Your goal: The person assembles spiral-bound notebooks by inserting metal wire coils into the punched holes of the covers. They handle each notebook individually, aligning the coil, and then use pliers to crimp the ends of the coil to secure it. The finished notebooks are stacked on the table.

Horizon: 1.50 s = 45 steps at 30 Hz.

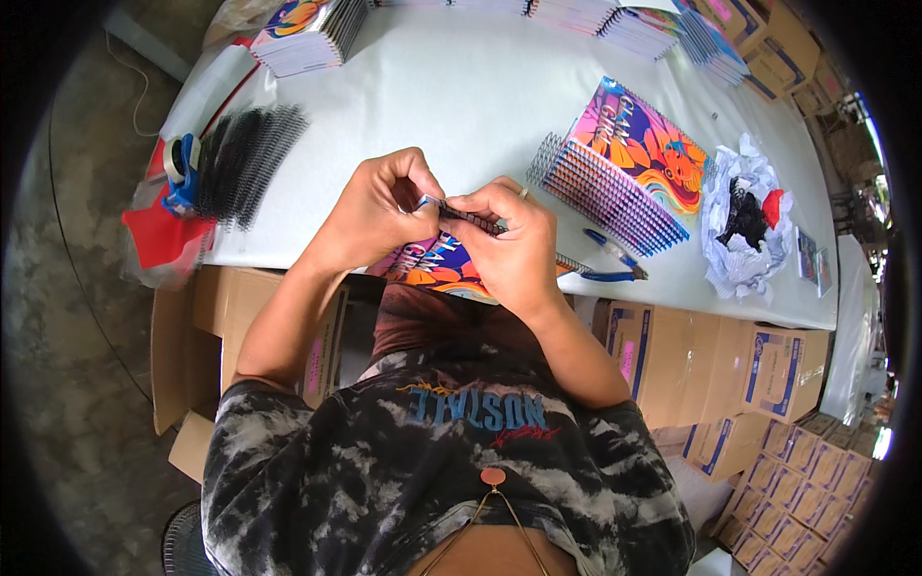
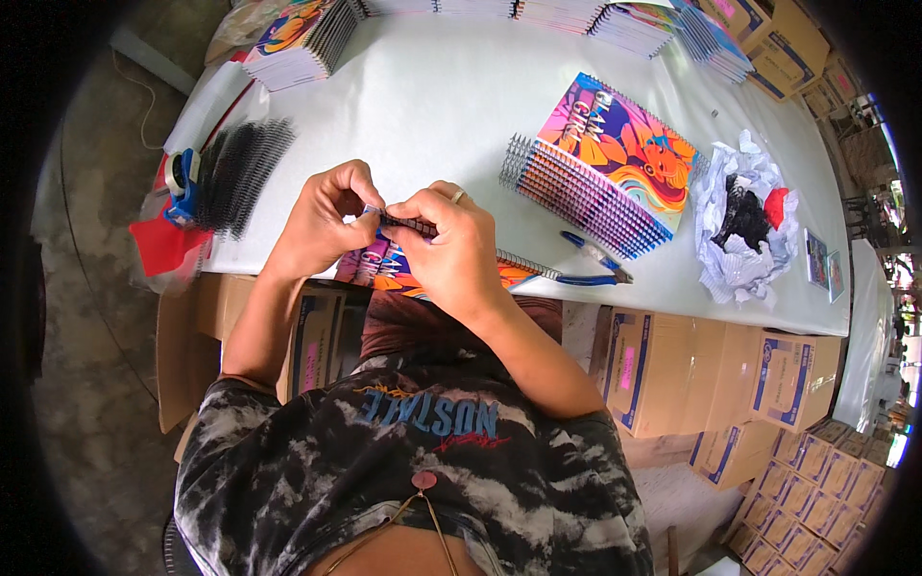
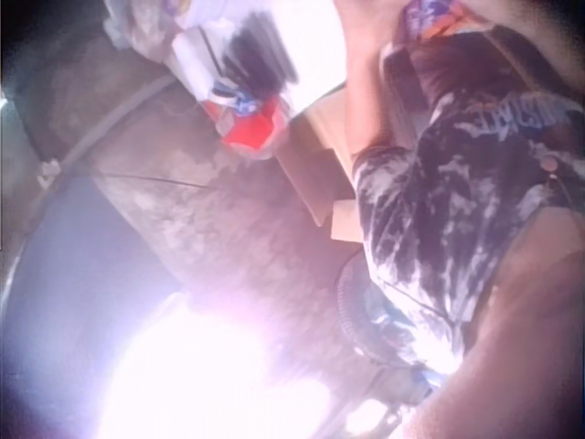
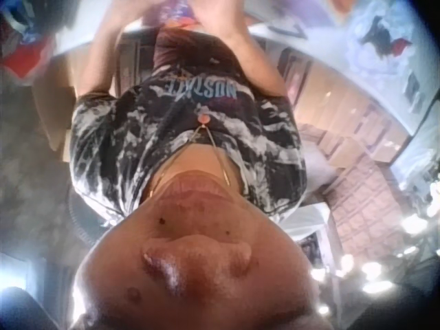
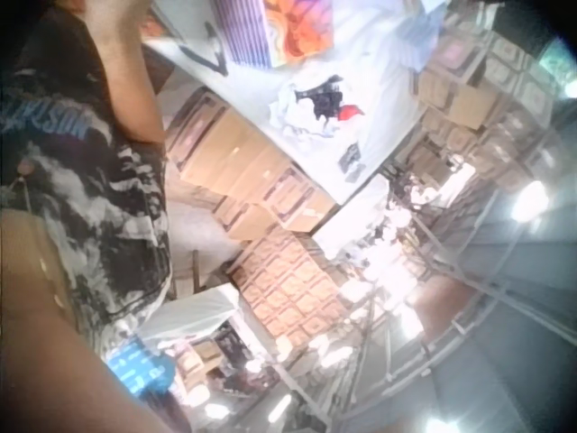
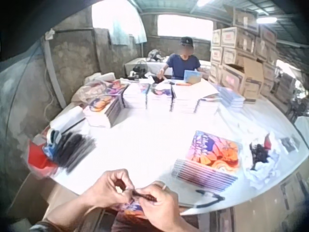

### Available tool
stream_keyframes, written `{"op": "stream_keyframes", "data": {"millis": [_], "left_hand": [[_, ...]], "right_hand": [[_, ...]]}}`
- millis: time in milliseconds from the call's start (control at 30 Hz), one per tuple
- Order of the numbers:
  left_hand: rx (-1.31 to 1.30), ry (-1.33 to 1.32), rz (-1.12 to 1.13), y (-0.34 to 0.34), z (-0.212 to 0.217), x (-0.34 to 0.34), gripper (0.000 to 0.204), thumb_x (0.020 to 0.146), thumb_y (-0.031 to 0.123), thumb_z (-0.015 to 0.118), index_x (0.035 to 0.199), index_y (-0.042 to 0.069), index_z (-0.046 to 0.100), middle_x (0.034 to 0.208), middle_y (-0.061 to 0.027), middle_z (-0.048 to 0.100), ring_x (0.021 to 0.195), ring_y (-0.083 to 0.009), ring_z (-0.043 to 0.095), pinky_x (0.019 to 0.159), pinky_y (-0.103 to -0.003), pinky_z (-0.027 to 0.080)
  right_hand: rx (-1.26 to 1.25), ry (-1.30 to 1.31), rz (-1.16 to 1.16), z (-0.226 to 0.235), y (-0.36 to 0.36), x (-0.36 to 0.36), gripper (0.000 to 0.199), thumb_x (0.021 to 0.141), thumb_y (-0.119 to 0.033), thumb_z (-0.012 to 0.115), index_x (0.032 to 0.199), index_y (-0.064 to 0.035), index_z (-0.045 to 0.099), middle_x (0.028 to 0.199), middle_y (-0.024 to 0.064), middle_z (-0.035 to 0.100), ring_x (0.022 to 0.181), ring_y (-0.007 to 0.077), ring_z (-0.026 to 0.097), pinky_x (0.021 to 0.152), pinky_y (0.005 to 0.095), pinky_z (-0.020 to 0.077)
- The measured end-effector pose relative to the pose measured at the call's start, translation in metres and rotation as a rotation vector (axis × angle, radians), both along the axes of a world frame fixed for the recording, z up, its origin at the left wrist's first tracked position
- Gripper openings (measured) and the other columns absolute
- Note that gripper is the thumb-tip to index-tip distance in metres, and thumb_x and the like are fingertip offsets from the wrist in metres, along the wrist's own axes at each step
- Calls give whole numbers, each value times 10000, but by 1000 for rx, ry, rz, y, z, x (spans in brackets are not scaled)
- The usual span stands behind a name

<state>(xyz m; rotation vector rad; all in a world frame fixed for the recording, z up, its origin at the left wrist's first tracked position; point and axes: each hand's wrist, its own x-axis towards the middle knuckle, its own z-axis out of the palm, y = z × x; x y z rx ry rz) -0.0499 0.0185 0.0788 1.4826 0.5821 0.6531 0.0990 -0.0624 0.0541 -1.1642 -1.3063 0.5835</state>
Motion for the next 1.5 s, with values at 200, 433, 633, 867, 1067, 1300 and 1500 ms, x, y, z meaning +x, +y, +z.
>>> {"op": "stream_keyframes", "data": {"millis": [200,433,633,867,1067,1300,1500], "left_hand": [[843,245,485,18,36,24,830,760,229,732,1372,-21,230,1260,-227,434,1123,-256,493,907,-352,421],[595,90,466,20,8,192,450,802,253,676,1155,29,508,814,-116,633,669,-215,609,580,-324,462],[886,374,622,22,-63,211,196,798,178,564,945,78,645,933,-95,590,794,-256,599,662,-395,477],[756,152,679,17,-67,211,184,810,121,565,976,55,611,887,-86,632,775,-237,597,733,-367,450],[1029,124,-117,-66,-91,199,308,780,174,645,1056,64,563,1090,-114,545,986,-279,506,851,-382,398],[1157,436,-185,-78,-125,159,422,711,267,715,1067,102,560,1027,-99,505,970,-285,498,811,-412,385],[924,880,122,17,-101,32,477,730,287,696,1107,63,507,1062,-136,523,994,-315,480,853,-438,362]], "right_hand": [[440,496,-448,25,-4,70,400,825,-1,609,1192,-15,452,946,46,552,883,104,534,729,245,473],[311,126,-1077,-16,-35,160,359,834,-141,623,1115,40,492,1038,147,541,977,218,516,865,348,414],[-5,76,-982,-66,-48,186,461,841,-211,610,1200,51,490,1128,236,553,1050,330,532,933,393,383],[65,-68,-988,-72,-56,177,506,900,-219,535,1314,36,395,1317,236,448,1223,325,448,1006,357,340],[-64,291,-954,-108,-87,191,534,953,-322,441,1315,65,381,1304,232,462,1211,280,455,1015,330,321],[-228,495,-775,-101,-103,222,663,931,-463,418,1317,74,369,1310,210,456,1232,263,426,1043,372,281],[-308,737,-617,-99,-116,242,677,914,-487,439,1313,57,382,1311,208,449,1235,280,416,1026,384,314]]}}
